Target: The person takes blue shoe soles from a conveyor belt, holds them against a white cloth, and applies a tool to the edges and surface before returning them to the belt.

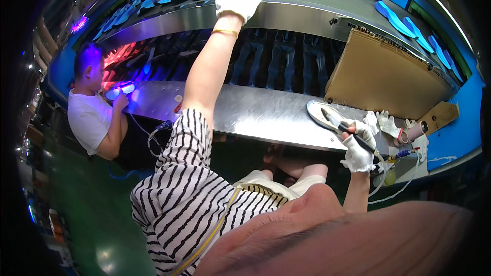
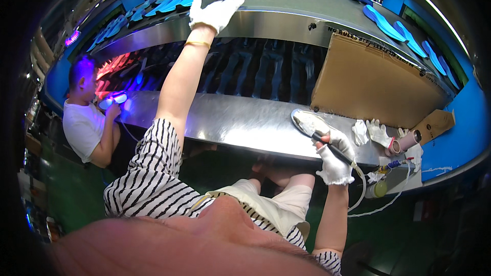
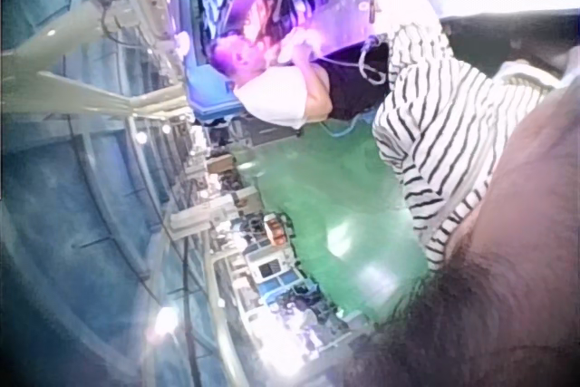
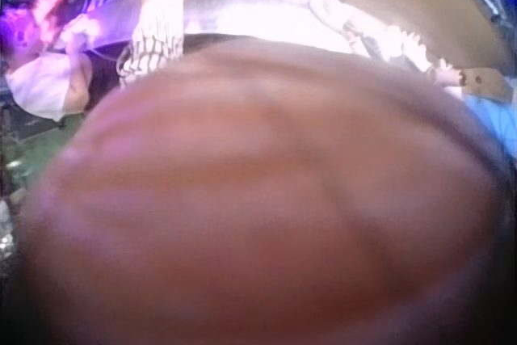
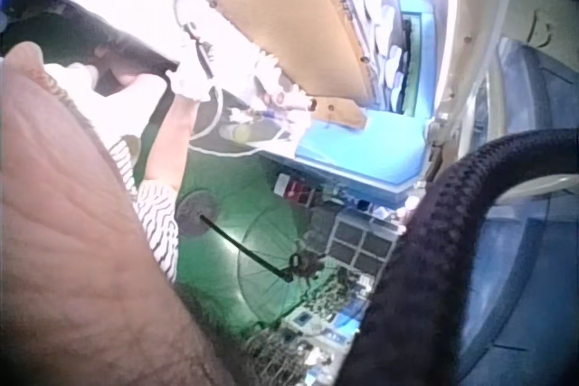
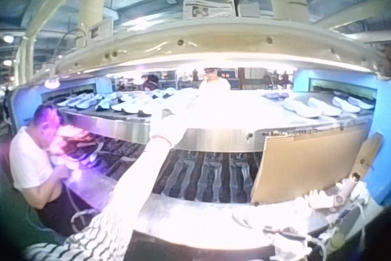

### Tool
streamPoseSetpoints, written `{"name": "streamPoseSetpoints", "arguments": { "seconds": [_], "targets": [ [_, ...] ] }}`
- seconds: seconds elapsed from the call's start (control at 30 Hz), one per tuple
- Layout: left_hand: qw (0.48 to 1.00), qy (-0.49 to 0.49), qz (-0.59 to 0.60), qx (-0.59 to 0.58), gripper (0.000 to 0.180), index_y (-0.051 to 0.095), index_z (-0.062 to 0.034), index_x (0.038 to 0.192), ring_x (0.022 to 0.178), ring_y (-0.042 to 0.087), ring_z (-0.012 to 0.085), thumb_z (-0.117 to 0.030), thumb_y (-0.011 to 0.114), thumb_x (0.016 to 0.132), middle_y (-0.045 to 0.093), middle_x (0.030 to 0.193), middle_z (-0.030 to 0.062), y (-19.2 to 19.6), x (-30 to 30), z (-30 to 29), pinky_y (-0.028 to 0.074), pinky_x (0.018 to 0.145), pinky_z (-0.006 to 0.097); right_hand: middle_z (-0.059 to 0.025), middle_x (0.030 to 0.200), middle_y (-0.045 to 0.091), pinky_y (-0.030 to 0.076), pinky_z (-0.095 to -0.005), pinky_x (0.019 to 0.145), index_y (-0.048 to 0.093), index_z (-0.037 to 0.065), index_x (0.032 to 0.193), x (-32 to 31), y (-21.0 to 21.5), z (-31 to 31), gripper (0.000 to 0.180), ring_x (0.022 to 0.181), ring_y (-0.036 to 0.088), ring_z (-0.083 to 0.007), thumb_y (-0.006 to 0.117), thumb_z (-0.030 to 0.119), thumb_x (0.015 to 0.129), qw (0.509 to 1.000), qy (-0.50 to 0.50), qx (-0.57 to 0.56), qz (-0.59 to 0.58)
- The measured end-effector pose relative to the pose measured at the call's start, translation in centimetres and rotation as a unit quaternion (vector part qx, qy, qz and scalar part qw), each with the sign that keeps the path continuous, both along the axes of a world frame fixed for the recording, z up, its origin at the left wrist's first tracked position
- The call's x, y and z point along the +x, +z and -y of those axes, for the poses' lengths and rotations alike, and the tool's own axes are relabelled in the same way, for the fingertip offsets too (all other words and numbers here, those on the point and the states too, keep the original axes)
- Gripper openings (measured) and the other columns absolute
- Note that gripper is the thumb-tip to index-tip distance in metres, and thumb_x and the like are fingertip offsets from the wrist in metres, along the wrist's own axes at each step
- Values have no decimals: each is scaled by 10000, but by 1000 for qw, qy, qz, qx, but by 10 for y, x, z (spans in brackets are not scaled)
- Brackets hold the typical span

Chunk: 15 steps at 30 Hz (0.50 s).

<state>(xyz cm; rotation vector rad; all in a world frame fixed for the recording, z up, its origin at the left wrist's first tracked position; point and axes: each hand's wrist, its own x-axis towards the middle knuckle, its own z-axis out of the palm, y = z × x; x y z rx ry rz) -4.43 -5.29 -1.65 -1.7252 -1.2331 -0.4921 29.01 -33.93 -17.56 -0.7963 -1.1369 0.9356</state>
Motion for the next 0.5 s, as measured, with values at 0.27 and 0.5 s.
{"name": "streamPoseSetpoints", "arguments": {
  "seconds": [0.27,0.5],
  "targets": [
    [468,-493,669,-301,351,516,13,1178,956,613,232,-181,569,890,607,1065,128,-36,-15,35,509,853,341,-69,906,584,488,-255,698,575,19,893,6,-19,-18,205,798,597,-154,641,-102,741,999,-13,-34,-26],
    [971,-176,151,-59,640,482,-67,1278,1200,451,317,-438,638,779,503,1273,169,29,-116,-6,346,1031,376,-47,915,549,472,-238,706,570,17,874,-1,-37,-46,188,818,564,-134,615,-105,739,997,3,-68,-41]
  ]
}}
